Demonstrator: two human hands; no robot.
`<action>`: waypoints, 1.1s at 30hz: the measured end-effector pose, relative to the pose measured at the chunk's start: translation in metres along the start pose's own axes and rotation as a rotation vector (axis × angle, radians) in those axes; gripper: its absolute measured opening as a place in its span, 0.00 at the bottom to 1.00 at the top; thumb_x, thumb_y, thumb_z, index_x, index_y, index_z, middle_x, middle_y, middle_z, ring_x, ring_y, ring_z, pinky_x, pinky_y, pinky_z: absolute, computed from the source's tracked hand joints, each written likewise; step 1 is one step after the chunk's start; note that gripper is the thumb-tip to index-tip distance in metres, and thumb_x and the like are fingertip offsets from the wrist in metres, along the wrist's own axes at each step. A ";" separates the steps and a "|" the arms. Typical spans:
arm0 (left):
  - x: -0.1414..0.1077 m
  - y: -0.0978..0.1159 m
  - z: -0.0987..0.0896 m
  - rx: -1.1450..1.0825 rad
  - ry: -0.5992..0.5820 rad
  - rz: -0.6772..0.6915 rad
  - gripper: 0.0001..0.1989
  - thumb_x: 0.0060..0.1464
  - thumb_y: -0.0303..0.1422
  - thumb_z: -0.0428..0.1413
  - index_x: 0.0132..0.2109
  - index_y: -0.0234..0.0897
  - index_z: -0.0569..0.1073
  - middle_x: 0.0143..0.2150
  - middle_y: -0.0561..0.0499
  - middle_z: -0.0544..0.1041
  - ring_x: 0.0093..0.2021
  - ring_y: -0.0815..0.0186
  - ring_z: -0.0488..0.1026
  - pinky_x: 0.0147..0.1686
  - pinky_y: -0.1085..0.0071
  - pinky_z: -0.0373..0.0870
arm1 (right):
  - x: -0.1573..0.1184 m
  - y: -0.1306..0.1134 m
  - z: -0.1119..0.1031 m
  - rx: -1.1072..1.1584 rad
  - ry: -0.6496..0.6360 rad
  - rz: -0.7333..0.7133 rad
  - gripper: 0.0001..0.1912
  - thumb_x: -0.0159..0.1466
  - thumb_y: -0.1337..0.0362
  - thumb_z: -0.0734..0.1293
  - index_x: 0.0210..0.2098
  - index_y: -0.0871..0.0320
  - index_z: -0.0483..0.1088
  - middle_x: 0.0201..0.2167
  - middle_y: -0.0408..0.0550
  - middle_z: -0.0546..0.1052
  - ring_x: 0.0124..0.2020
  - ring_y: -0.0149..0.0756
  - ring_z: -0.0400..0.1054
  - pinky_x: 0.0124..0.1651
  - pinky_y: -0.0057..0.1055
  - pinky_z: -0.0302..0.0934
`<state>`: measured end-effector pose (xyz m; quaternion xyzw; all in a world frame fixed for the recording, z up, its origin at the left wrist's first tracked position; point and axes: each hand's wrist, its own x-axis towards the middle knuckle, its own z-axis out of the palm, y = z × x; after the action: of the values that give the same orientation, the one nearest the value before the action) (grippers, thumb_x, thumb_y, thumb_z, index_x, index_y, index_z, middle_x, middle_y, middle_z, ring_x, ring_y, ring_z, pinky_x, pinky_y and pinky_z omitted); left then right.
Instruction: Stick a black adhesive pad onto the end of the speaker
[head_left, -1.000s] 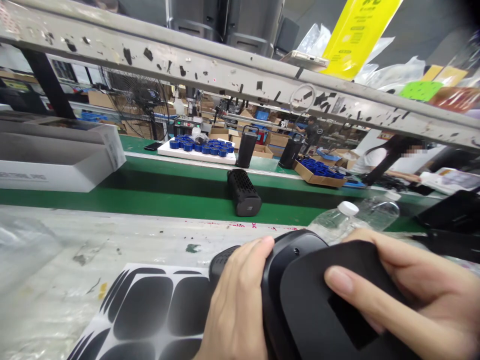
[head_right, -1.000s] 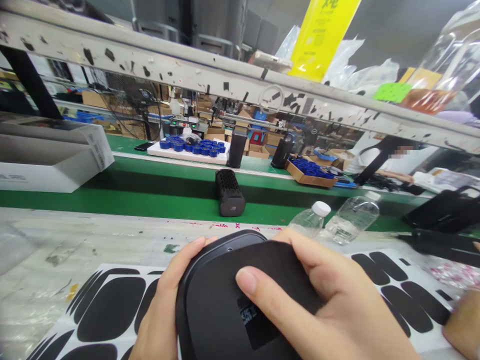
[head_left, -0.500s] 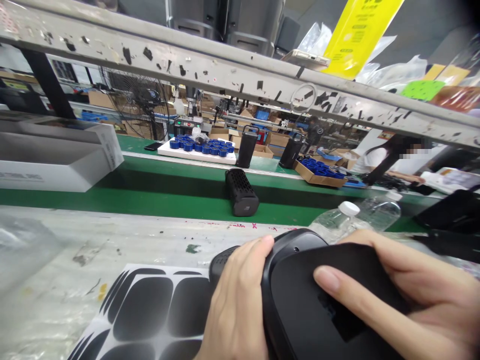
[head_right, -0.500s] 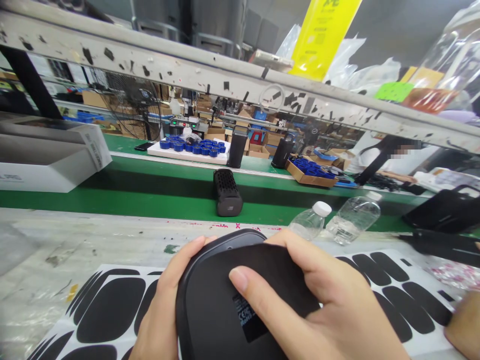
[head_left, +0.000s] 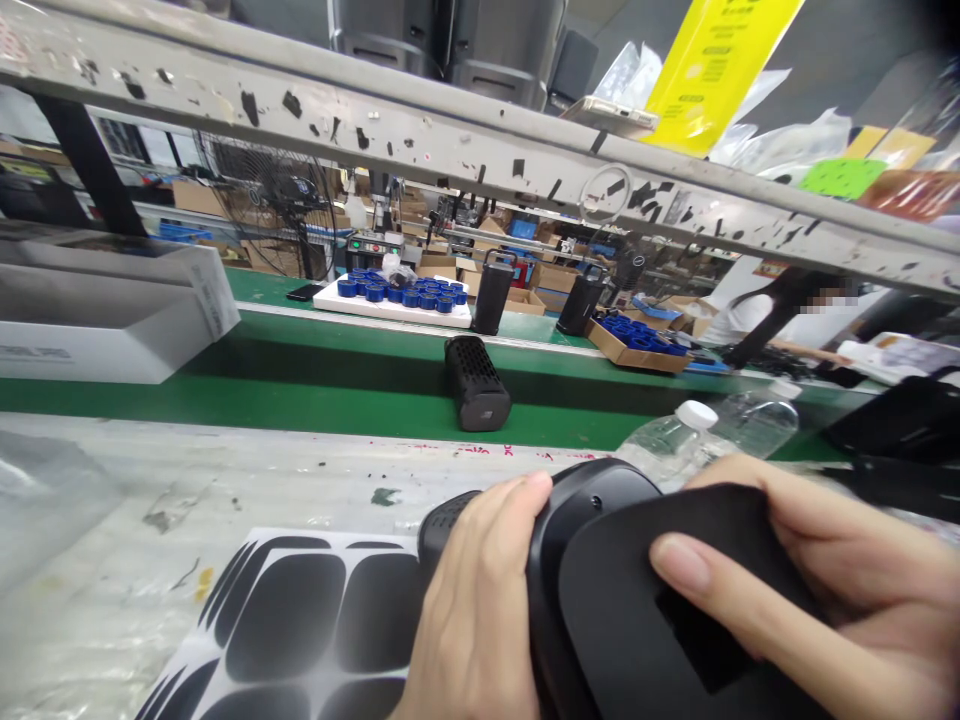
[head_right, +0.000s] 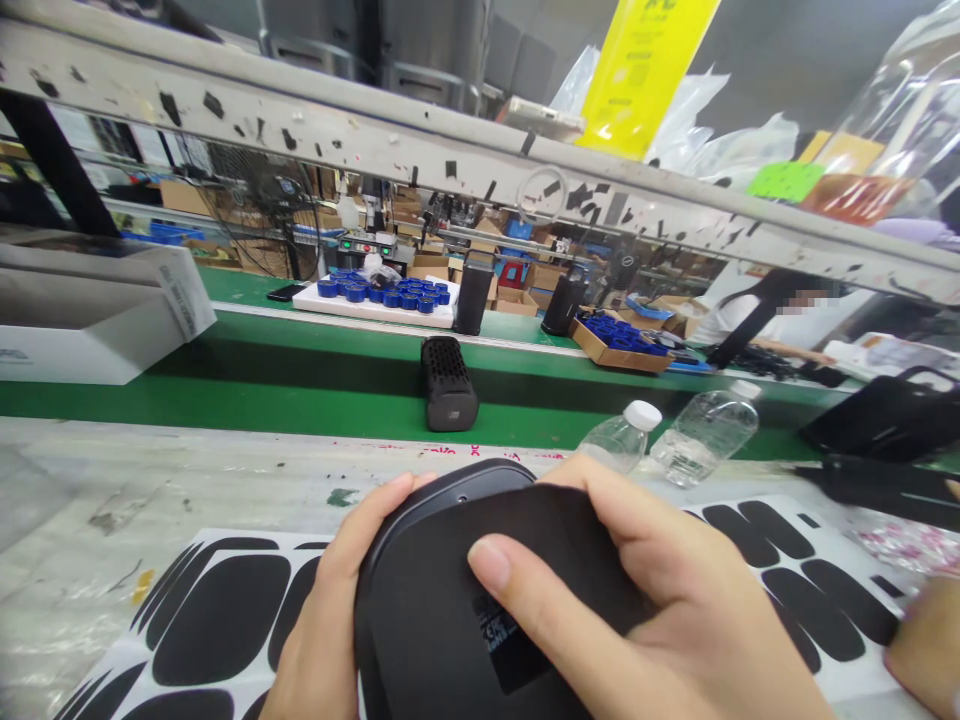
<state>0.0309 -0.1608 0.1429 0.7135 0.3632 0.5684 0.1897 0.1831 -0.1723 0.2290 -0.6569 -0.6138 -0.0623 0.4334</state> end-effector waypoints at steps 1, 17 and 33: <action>0.000 0.001 0.000 -0.002 0.011 -0.008 0.33 0.56 0.25 0.55 0.66 0.46 0.56 0.61 0.50 0.71 0.57 0.50 0.72 0.57 0.58 0.75 | -0.002 0.001 -0.003 0.010 -0.019 -0.028 0.20 0.54 0.40 0.69 0.26 0.49 0.74 0.17 0.44 0.71 0.20 0.43 0.69 0.17 0.28 0.64; 0.006 0.002 -0.002 -0.059 0.050 -0.064 0.29 0.57 0.30 0.57 0.64 0.47 0.62 0.59 0.52 0.73 0.57 0.50 0.73 0.57 0.58 0.76 | 0.005 -0.006 0.005 0.028 -0.007 0.035 0.23 0.51 0.37 0.69 0.23 0.51 0.73 0.14 0.44 0.67 0.20 0.43 0.68 0.17 0.29 0.64; 0.001 -0.003 -0.004 -0.010 -0.050 0.001 0.34 0.57 0.22 0.52 0.67 0.45 0.53 0.63 0.48 0.69 0.59 0.51 0.70 0.57 0.60 0.75 | -0.003 0.002 -0.008 0.090 -0.155 -0.218 0.09 0.62 0.50 0.69 0.31 0.45 0.69 0.22 0.31 0.73 0.19 0.27 0.69 0.20 0.13 0.63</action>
<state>0.0259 -0.1588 0.1421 0.7266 0.3552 0.5523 0.2022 0.1876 -0.1797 0.2308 -0.5690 -0.7155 -0.0307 0.4043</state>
